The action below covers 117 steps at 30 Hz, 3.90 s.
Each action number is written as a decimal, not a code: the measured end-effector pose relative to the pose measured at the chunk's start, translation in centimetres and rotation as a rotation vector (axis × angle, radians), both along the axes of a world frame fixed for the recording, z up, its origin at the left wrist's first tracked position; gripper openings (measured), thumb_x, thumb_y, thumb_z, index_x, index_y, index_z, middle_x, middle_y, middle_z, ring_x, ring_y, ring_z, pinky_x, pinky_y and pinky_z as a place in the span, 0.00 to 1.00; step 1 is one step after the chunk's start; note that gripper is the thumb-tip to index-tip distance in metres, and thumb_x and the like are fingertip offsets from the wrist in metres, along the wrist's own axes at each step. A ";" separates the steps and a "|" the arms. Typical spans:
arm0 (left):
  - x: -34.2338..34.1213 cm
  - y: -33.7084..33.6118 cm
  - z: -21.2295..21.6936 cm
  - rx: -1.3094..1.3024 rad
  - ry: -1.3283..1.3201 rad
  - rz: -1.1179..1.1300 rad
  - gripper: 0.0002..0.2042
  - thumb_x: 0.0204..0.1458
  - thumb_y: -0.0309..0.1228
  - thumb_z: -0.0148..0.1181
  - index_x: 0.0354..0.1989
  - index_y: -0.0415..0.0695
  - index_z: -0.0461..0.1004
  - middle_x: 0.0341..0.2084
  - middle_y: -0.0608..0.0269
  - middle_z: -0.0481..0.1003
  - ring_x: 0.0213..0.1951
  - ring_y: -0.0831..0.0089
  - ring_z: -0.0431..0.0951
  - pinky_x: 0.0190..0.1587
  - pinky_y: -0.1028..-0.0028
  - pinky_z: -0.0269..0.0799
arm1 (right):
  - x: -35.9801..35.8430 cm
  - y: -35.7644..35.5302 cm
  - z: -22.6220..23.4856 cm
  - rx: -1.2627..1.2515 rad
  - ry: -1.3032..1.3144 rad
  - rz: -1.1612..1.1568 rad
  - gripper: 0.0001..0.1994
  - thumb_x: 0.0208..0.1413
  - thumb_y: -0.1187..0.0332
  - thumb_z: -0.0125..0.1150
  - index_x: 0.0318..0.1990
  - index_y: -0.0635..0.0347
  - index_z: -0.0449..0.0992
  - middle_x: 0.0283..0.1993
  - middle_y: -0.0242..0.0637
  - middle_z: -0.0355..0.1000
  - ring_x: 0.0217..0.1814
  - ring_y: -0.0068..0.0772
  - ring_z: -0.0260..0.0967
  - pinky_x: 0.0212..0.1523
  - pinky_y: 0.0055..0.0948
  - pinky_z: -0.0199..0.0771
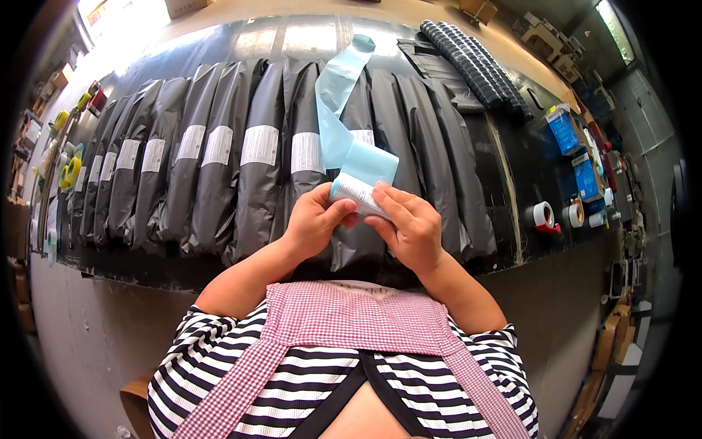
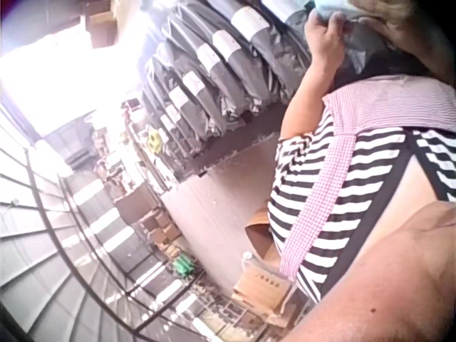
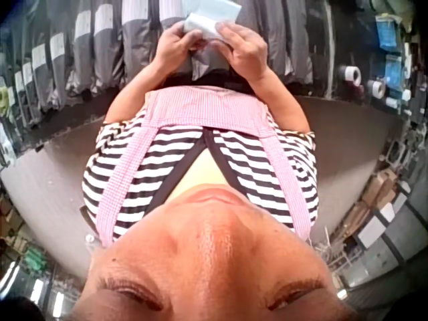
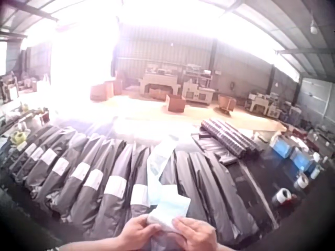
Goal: The person places foam inserts into gray plastic sleeves by hand, folds the ends, and applies shipping labels to the finished packages one by one.
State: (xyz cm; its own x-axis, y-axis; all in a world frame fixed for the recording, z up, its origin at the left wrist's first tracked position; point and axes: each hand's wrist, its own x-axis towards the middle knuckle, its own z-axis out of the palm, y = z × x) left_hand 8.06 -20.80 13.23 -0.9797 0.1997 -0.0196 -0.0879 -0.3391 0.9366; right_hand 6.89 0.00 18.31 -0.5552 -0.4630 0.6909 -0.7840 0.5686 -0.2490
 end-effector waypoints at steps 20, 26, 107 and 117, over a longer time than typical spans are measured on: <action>-1.7 -1.0 -5.0 0.043 -0.173 0.666 0.15 0.60 0.44 0.63 0.44 0.46 0.75 0.32 0.63 0.80 0.33 0.74 0.81 0.39 0.73 0.80 | -19.6 12.7 -1.5 -1.006 -0.595 0.387 0.08 0.66 0.70 0.60 0.46 0.66 0.79 0.49 0.39 0.79 0.51 0.30 0.79 0.55 0.30 0.81; -1.2 -1.1 -4.8 0.233 -0.162 0.829 0.15 0.61 0.43 0.62 0.46 0.45 0.72 0.34 0.61 0.81 0.35 0.71 0.83 0.40 0.72 0.81 | -17.5 12.0 -10.0 -0.136 -0.243 0.205 0.15 0.54 0.75 0.70 0.51 0.57 0.83 0.61 0.44 0.74 0.68 0.46 0.69 0.64 0.37 0.72; -3.2 6.6 -4.3 -0.262 -0.148 0.263 0.11 0.63 0.30 0.61 0.47 0.36 0.75 0.38 0.63 0.80 0.38 0.75 0.79 0.45 0.72 0.78 | -19.6 22.0 -6.5 -0.258 -0.551 0.247 0.14 0.62 0.75 0.61 0.54 0.59 0.81 0.66 0.41 0.72 0.70 0.38 0.67 0.66 0.31 0.69; -3.6 6.6 -5.2 -0.212 -0.135 0.318 0.12 0.64 0.36 0.61 0.46 0.39 0.75 0.38 0.64 0.80 0.39 0.76 0.80 0.44 0.70 0.80 | -18.7 22.2 -11.1 0.163 -0.393 0.173 0.20 0.55 0.66 0.69 0.55 0.55 0.80 0.66 0.42 0.70 0.71 0.44 0.64 0.68 0.39 0.67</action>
